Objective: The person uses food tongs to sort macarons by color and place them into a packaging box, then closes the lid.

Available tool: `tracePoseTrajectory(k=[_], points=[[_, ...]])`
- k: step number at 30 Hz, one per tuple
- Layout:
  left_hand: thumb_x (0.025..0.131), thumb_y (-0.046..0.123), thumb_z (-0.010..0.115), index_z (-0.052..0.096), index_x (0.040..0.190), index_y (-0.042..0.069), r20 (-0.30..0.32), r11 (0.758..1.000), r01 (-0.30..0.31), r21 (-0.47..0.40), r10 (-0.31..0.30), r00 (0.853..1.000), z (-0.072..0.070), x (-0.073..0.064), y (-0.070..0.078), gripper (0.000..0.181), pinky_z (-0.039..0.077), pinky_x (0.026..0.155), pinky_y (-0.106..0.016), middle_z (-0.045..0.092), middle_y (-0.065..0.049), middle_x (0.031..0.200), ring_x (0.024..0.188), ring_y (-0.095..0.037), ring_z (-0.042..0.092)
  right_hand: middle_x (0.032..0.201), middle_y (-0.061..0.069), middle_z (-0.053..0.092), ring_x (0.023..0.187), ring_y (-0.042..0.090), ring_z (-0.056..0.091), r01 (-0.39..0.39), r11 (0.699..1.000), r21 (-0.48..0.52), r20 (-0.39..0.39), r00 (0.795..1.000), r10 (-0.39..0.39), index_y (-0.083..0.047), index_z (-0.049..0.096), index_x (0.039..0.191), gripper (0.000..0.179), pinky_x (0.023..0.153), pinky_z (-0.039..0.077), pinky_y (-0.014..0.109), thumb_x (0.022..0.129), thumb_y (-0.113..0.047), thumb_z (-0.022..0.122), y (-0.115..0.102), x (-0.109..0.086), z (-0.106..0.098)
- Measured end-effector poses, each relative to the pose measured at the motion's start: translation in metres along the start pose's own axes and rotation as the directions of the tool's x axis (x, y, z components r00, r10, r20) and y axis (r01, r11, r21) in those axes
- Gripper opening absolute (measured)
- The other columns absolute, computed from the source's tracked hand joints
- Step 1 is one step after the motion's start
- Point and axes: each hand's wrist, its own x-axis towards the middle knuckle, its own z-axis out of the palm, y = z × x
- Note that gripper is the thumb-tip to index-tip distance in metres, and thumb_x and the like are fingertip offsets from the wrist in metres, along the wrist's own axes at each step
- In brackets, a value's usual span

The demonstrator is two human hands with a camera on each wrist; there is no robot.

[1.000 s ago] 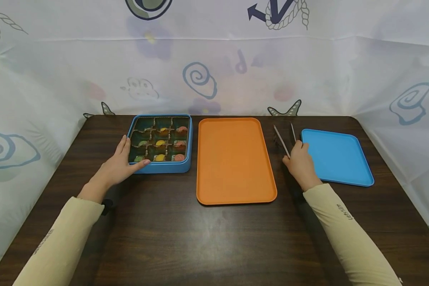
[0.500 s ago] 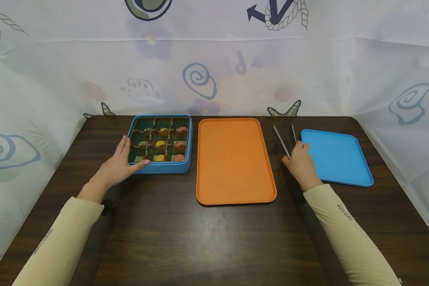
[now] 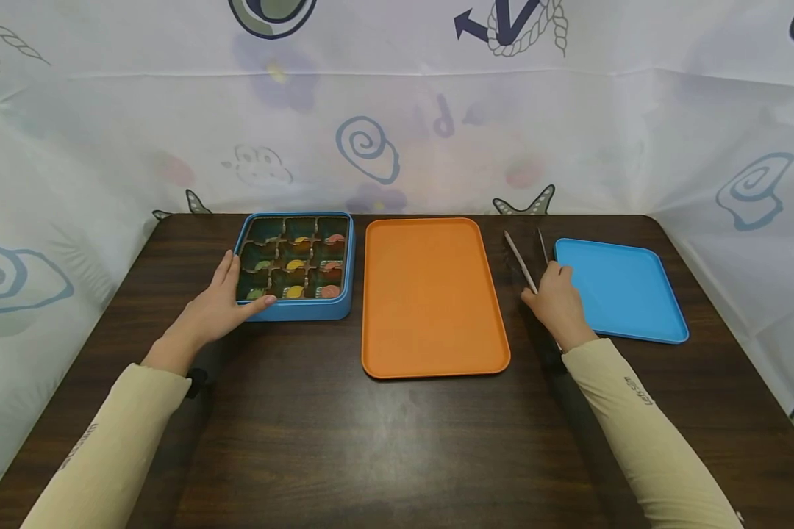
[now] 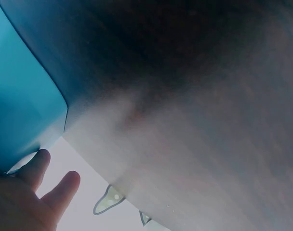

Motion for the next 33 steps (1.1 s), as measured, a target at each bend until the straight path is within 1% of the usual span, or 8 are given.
tracePoseTrajectory(k=[4,8,13,18,22,28,30,33], points=[[0.081,0.082,0.035,-0.017,0.15,0.004,0.006,1.0,-0.002,0.004,0.002,1.0,0.0,0.001,0.001,0.117,0.038,0.097,-0.068,-0.025,-0.011,0.158,0.128,-0.059,0.036,0.134,0.048,0.022,0.104,0.058,0.043,-0.015,1.0,0.01,0.011,1.0,0.015,0.023,0.014,0.14,0.077,0.086,0.044,0.063,0.095,-0.027,0.052,0.004,0.001,-0.001],[0.081,0.082,0.035,-0.016,0.151,0.004,0.002,1.0,-0.006,0.011,0.006,1.0,0.001,0.001,0.002,0.116,0.038,0.098,-0.068,-0.025,-0.011,0.158,0.128,-0.058,0.037,0.135,0.048,0.022,0.106,0.06,0.042,-0.01,1.0,0.027,0.005,1.0,0.009,0.02,0.015,0.142,0.079,0.086,0.043,0.064,0.096,-0.034,0.05,0.01,0.001,-0.004],[0.082,0.082,0.035,-0.015,0.151,0.003,-0.009,1.0,-0.013,0.015,0.013,1.0,0.001,0.002,0.003,0.116,0.037,0.1,-0.067,-0.023,-0.013,0.159,0.13,-0.056,0.035,0.133,0.044,0.031,0.106,0.056,0.045,0.007,0.998,0.062,-0.059,0.998,-0.003,0.017,0.023,0.142,0.076,0.083,0.045,0.062,0.098,-0.042,0.044,0.016,-0.002,-0.013],[0.082,0.082,0.035,-0.015,0.151,0.004,-0.013,1.0,-0.02,0.016,0.02,1.0,0.001,0.002,0.004,0.115,0.033,0.103,-0.068,-0.023,-0.013,0.159,0.134,-0.056,0.029,0.125,0.04,0.044,0.105,0.053,0.05,0.022,0.995,0.101,-0.157,0.988,-0.006,0.015,0.033,0.139,0.064,0.077,0.046,0.059,0.1,-0.036,0.041,0.028,-0.006,-0.028],[0.083,0.08,0.037,-0.011,0.152,0.003,-0.039,0.999,-0.033,0.031,0.034,0.999,0.002,0.001,0.003,0.114,0.025,0.108,-0.069,-0.02,-0.015,0.159,0.139,-0.055,0.021,0.123,0.041,0.046,0.104,0.053,0.049,0.019,0.991,0.13,-0.214,0.977,0.01,0.016,0.036,0.136,0.057,0.076,0.046,0.059,0.1,-0.028,0.041,0.042,-0.009,-0.039],[0.083,0.078,0.04,-0.003,0.153,0.002,-0.085,0.996,-0.059,0.07,0.065,0.994,0.002,-0.001,0.002,0.112,0.01,0.114,-0.068,-0.012,-0.019,0.16,0.146,-0.049,0.005,0.12,0.039,0.051,0.098,0.053,0.053,-0.032,0.998,0.062,-0.271,0.961,0.048,0.014,0.044,0.132,0.052,0.072,0.045,0.059,0.098,-0.025,0.042,0.065,-0.019,-0.055],[0.084,0.078,0.039,-0.001,0.154,0.002,-0.095,0.993,-0.07,0.091,0.079,0.992,0.002,-0.002,0.003,0.111,0.007,0.114,-0.068,-0.009,-0.02,0.161,0.146,-0.048,0.003,0.119,0.038,0.052,0.096,0.053,0.054,-0.059,0.998,0.034,-0.278,0.958,0.066,0.013,0.046,0.131,0.05,0.07,0.045,0.058,0.098,-0.025,0.043,0.074,-0.022,-0.059],[0.084,0.077,0.04,0.003,0.154,0.003,-0.112,0.987,-0.1,0.123,0.114,0.987,0.0,-0.004,0.005,0.108,0.006,0.115,-0.067,-0.002,-0.02,0.161,0.147,-0.046,0.003,0.118,0.037,0.053,0.096,0.052,0.054,-0.081,0.996,0.03,-0.285,0.955,0.086,0.013,0.048,0.128,0.048,0.067,0.045,0.054,0.096,-0.023,0.043,0.09,-0.026,-0.063]])
